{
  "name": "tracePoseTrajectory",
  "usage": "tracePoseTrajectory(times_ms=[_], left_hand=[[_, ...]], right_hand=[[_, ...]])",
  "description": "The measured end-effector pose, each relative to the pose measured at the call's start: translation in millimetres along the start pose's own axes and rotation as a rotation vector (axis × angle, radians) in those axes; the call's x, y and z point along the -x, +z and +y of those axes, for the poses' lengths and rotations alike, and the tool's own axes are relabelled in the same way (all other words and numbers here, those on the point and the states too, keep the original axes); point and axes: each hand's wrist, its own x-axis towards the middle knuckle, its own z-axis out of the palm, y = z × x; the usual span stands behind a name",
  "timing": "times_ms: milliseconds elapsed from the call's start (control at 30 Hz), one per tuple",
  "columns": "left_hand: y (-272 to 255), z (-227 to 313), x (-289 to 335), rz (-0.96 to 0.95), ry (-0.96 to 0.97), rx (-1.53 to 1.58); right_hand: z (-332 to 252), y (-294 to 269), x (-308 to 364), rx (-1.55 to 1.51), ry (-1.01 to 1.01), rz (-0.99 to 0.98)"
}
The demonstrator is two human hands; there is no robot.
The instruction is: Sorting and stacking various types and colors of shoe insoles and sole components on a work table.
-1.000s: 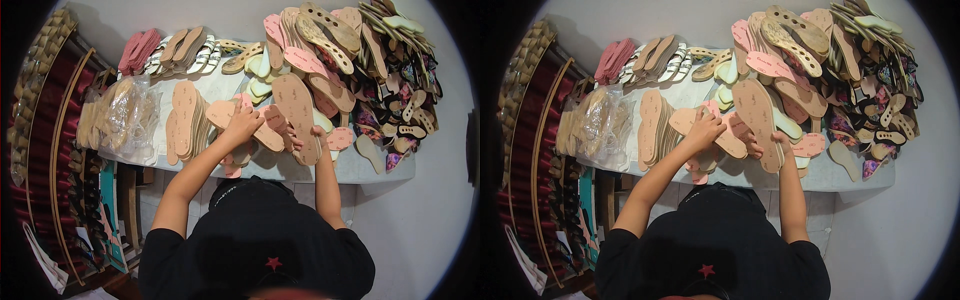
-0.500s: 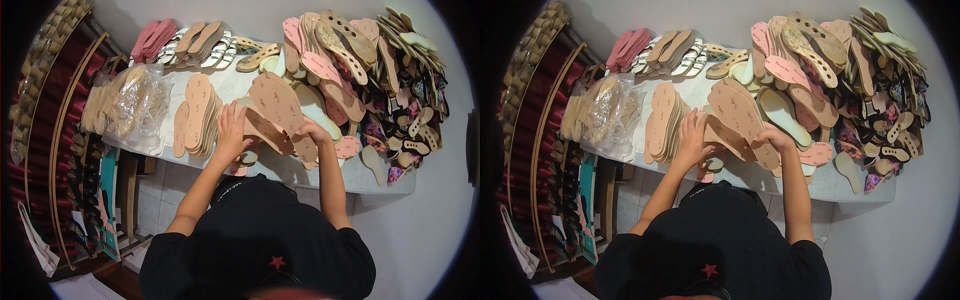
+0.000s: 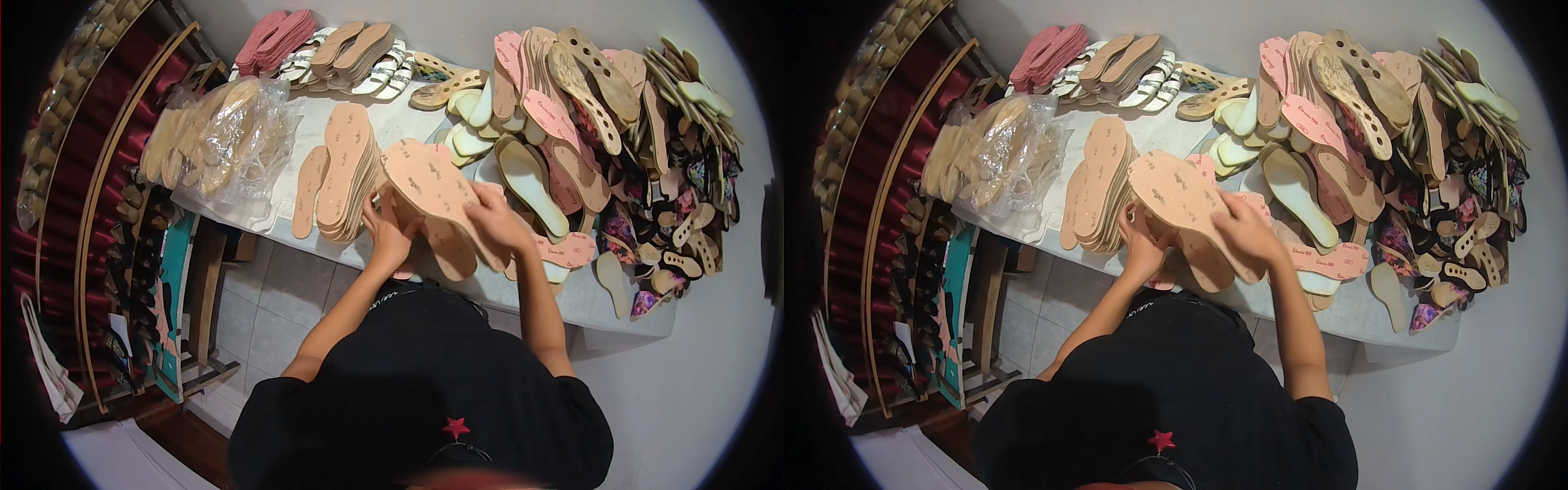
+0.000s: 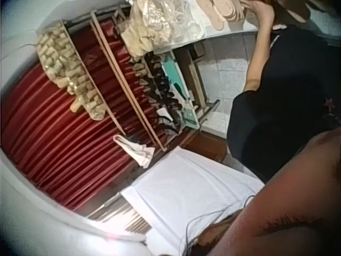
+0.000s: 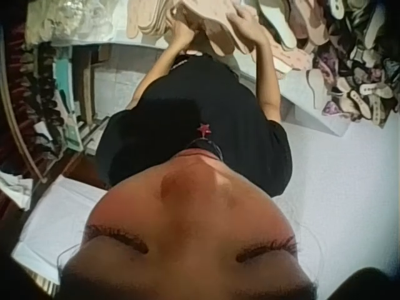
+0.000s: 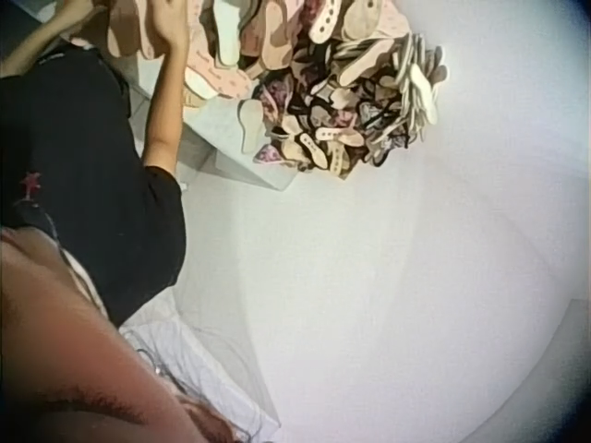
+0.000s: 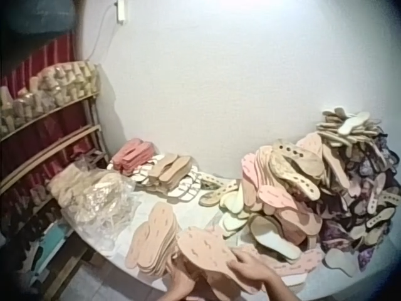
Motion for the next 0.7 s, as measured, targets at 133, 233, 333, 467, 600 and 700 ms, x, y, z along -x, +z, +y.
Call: tracePoseTrajectory(times_ms=[133, 233, 333, 467, 600, 700], left_hand=[[21.8, -8.9, -7.0, 0.115, 0.001, 0.383], [29.8, -12.3, -10.7, 0.033, -0.142, 0.556], [32.7, -19.6, -15.7, -0.009, -0.24, 0.413], [22.5, -22.7, -16.2, -0.111, -0.042, 0.515], [-1.7, 31.9, -12.3, -0.133, -0.064, 0.999], [21.6, 28.4, -20.3, 0.041, 0.038, 0.747]], right_hand=[[-0.9, 34.9, 15.5, 0.195, 0.032, 0.088], [21.6, 42.8, 12.3, 0.345, -0.022, 0.176], [22.5, 47.4, 8.5, 0.495, -0.001, 0.219], [40.1, 48.0, 7.3, 0.619, -0.017, 0.252], [55.9, 40.1, 10.1, 0.328, -0.132, 0.262], [51.2, 40.3, 12.8, 0.273, -0.164, 0.256]])
